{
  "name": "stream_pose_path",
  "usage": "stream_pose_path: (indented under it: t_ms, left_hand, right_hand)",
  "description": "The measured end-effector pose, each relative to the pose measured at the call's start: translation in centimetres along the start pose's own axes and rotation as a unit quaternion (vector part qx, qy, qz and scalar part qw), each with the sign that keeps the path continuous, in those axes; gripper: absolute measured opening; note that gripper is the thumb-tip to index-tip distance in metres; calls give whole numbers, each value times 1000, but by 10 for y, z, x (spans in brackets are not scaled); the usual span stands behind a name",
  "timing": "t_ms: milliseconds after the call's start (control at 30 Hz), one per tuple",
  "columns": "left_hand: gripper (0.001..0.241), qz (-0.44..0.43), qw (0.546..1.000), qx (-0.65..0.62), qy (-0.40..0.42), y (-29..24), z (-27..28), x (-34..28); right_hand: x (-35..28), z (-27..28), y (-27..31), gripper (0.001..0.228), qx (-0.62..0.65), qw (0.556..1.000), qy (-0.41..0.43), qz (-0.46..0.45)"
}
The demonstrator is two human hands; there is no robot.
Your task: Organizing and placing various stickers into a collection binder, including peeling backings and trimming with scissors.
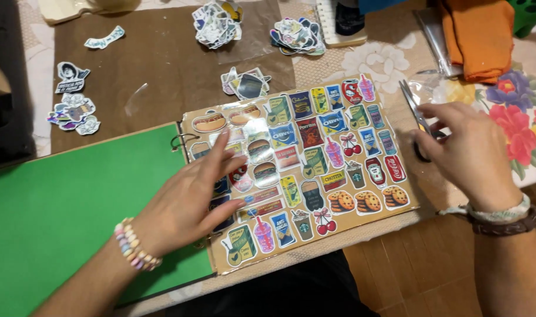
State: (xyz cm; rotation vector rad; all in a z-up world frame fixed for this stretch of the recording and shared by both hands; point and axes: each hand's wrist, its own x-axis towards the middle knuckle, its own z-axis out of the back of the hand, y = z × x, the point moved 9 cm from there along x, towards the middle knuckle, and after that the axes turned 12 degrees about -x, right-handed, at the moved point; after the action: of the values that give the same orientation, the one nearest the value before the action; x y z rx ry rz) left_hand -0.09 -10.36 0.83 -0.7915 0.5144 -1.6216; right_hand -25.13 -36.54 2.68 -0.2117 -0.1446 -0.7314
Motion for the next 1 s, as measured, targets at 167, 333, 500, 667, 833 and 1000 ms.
stream_pose_path:
  t_ms: [167, 333, 500, 667, 833, 1000]
  left_hand:
    - [102, -33, 998, -19, 46, 1, -16, 39]
    - [115, -48, 993, -61, 84, 9, -38, 71]
    - [139, -73, 991, -39, 105, 26, -57, 72]
    - [137, -94, 990, -52, 88, 35, -61, 69]
    - [132, -108, 990, -48, 82, 32, -58, 65]
    - [128, -107, 990, -38, 84, 30, -58, 64]
  right_hand:
    - [7, 4, 82, 27, 173, 975, 104, 94]
    - [9, -8, 135, 18, 226, 947, 137, 182]
    - [21, -17, 140, 33, 212, 953, 173, 132]
    - [28, -22, 136, 37, 194, 954, 193, 123]
    - [28, -13, 120, 30, 196, 961, 180, 74]
    - [5, -34, 105, 34, 150, 951, 264, 57]
